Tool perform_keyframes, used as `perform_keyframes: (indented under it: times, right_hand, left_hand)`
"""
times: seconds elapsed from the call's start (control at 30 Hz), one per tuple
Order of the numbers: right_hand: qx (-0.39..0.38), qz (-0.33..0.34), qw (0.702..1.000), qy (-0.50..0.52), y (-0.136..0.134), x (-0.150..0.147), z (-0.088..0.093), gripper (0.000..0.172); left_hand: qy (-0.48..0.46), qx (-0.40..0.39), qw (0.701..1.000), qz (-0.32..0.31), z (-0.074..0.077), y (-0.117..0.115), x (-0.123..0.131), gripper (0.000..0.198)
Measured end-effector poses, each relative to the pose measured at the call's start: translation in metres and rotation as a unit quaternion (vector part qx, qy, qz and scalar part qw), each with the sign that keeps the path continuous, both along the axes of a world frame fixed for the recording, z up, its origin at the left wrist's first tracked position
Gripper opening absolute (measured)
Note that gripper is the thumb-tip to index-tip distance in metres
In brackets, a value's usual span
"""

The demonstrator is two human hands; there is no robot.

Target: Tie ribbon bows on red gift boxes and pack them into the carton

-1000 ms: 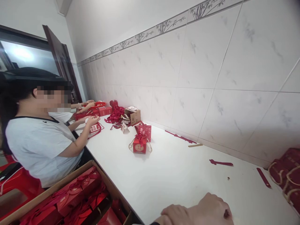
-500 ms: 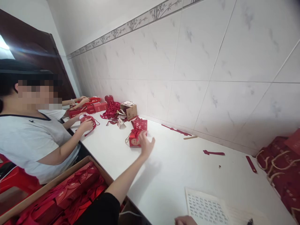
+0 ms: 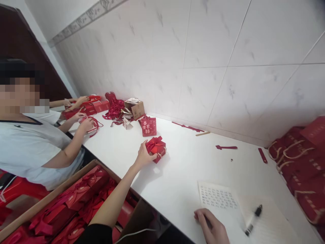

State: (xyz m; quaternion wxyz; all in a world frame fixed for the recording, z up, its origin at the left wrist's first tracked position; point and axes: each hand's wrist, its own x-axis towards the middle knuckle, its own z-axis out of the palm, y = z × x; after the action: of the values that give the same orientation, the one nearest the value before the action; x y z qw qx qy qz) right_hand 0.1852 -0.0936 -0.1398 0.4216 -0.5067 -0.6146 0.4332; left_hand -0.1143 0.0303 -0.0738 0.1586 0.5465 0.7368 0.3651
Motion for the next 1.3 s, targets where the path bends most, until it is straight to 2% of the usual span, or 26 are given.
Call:
perform_keyframes:
  times: [0.07,0.17,0.23,0.27,0.37,0.43,0.47,0.53,0.6,0.73,0.87,1.03,1.3]
  right_hand:
    - [-0.009,0.012,1.0,-0.003,0.005,0.004,0.011,0.045]
    - [-0.021,-0.037,0.999,0.009,0.017,0.006,0.029,0.051]
    - [-0.025,-0.069,0.997,0.013,0.028,0.005,0.04,0.051]
    - [-0.027,-0.072,0.997,0.017,0.034,0.005,0.045,0.051]
    - [-0.064,-0.052,0.996,0.027,0.046,0.001,0.055,0.056]
    - [-0.091,-0.025,0.995,0.024,0.05,-0.002,0.057,0.059]
    - [-0.102,-0.012,0.995,0.022,0.05,-0.004,0.056,0.059]
    - [-0.117,0.011,0.993,0.02,0.049,-0.007,0.055,0.058]
    - [-0.126,0.027,0.991,0.03,0.047,-0.009,0.053,0.058]
    - [-0.124,0.044,0.987,0.089,0.045,-0.013,0.051,0.049]
    - [-0.104,0.044,0.986,0.123,0.044,-0.015,0.051,0.042]
    - [-0.105,0.022,0.988,0.108,0.041,-0.012,0.051,0.04]
    - [-0.1,-0.001,0.992,0.073,0.039,-0.011,0.051,0.042]
  left_hand:
    - [-0.063,-0.026,0.989,-0.128,0.002,-0.026,0.011,0.09]
    - [-0.115,-0.078,0.936,-0.324,0.014,-0.06,0.026,0.09]
    - [-0.103,-0.1,0.902,-0.406,0.025,-0.075,0.034,0.088]
    - [-0.09,-0.11,0.895,-0.423,0.028,-0.08,0.036,0.089]
    - [-0.088,-0.13,0.903,-0.4,0.028,-0.089,0.038,0.096]
    - [-0.155,-0.106,0.915,-0.356,0.018,-0.091,0.035,0.097]
    - [-0.2,-0.087,0.92,-0.325,0.013,-0.091,0.033,0.093]
    - [-0.265,-0.066,0.929,-0.249,0.003,-0.093,0.032,0.07]
    - [-0.267,-0.093,0.938,-0.202,-0.002,-0.095,0.033,0.046]
    - [-0.23,-0.156,0.935,-0.221,0.0,-0.099,0.042,0.041]
    - [-0.276,-0.152,0.919,-0.237,0.0,-0.102,0.048,0.035]
    - [-0.287,-0.128,0.921,-0.23,-0.002,-0.103,0.046,0.031]
    - [-0.3,-0.13,0.908,-0.261,-0.009,-0.105,0.042,0.034]
